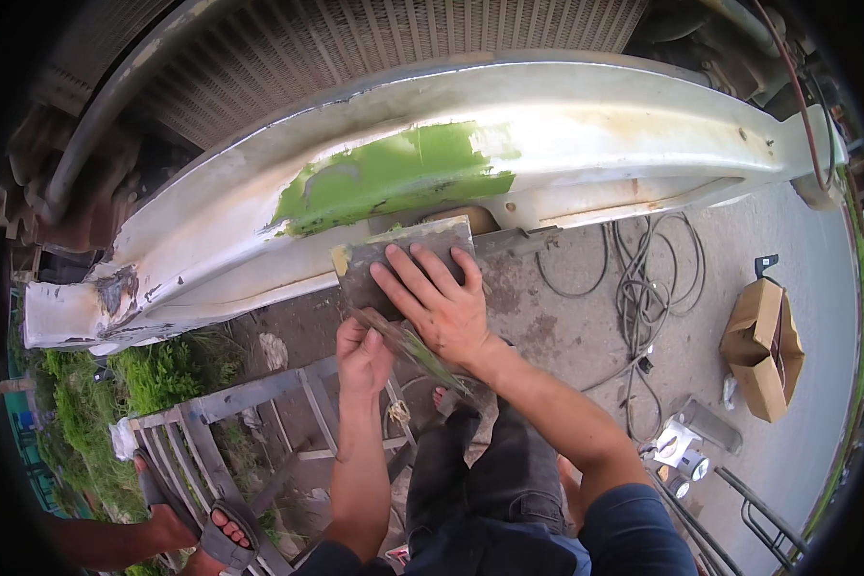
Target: The person applies green body filler to a damaged vehicle part using metal spreaders, smoothing it over the surface and then scraping off excess.
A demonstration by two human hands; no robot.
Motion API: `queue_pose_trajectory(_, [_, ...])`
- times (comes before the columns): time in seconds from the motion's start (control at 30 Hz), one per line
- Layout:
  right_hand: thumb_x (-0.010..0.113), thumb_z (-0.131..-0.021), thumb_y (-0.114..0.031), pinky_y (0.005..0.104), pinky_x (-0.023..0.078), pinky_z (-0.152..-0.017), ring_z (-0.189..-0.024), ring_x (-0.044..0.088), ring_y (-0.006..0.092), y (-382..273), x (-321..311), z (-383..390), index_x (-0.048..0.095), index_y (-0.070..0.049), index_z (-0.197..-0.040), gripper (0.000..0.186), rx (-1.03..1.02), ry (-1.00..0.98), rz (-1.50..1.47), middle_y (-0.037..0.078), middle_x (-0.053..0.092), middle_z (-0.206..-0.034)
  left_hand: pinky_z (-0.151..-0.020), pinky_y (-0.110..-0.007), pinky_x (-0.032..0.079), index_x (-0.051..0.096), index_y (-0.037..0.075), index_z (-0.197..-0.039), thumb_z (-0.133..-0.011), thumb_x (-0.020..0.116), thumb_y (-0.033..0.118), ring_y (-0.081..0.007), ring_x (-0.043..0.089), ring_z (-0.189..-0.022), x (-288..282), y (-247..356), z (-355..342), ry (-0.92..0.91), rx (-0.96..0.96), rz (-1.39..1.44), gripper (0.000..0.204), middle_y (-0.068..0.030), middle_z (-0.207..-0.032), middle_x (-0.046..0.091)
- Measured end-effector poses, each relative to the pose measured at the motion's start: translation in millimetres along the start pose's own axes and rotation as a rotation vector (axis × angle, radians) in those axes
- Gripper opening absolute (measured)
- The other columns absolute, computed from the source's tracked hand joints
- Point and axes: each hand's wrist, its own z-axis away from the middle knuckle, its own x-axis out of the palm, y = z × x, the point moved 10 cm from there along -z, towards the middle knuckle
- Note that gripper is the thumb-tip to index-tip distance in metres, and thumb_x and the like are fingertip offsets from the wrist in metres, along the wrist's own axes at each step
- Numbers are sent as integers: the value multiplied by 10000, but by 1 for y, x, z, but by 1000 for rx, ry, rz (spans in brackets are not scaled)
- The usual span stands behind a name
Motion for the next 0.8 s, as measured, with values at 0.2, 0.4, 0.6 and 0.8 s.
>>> queue_pose_trajectory(0.2, [538,-864,-324,474,317,-998,-1207,505,188,-3,17,-11,567,-215,-1323,472,-47,37,25,1,507,-1394,-955,-388,482,604,2,-1159,-915,637,110,-214,634,-1043,-8,15,-16,13,39,-32,269,-97,-1123,658])
queue_pose_trajectory(0.4, [522,-836,-243,463,320,-984,-1201,504,170,4,28,-15,557,-231,-1330,495,-22,178,-35,-20,516,-1372,-1007,-392,442,581,-5,-1211,-931,618,124,-223,602,-1112,-13,16,-30,-10,50,-100,311,-107,-1193,641])
queue_pose_trajectory(0.6, [560,-806,-229,435,346,-943,-1147,523,188,-7,36,-2,586,-203,-1271,466,-67,143,-121,-5,553,-1283,-1053,-442,366,589,-5,-1181,-940,599,131,-218,576,-1120,-28,15,-4,65,33,-158,277,-94,-1238,612])
queue_pose_trajectory(0.8, [637,-756,-61,336,422,-855,-1034,576,218,-15,0,24,624,-173,-1239,497,98,210,-366,31,607,-1200,-1133,-531,263,626,-19,-933,-906,656,119,-417,422,-1327,72,63,43,-201,123,-318,144,-226,-1386,489])
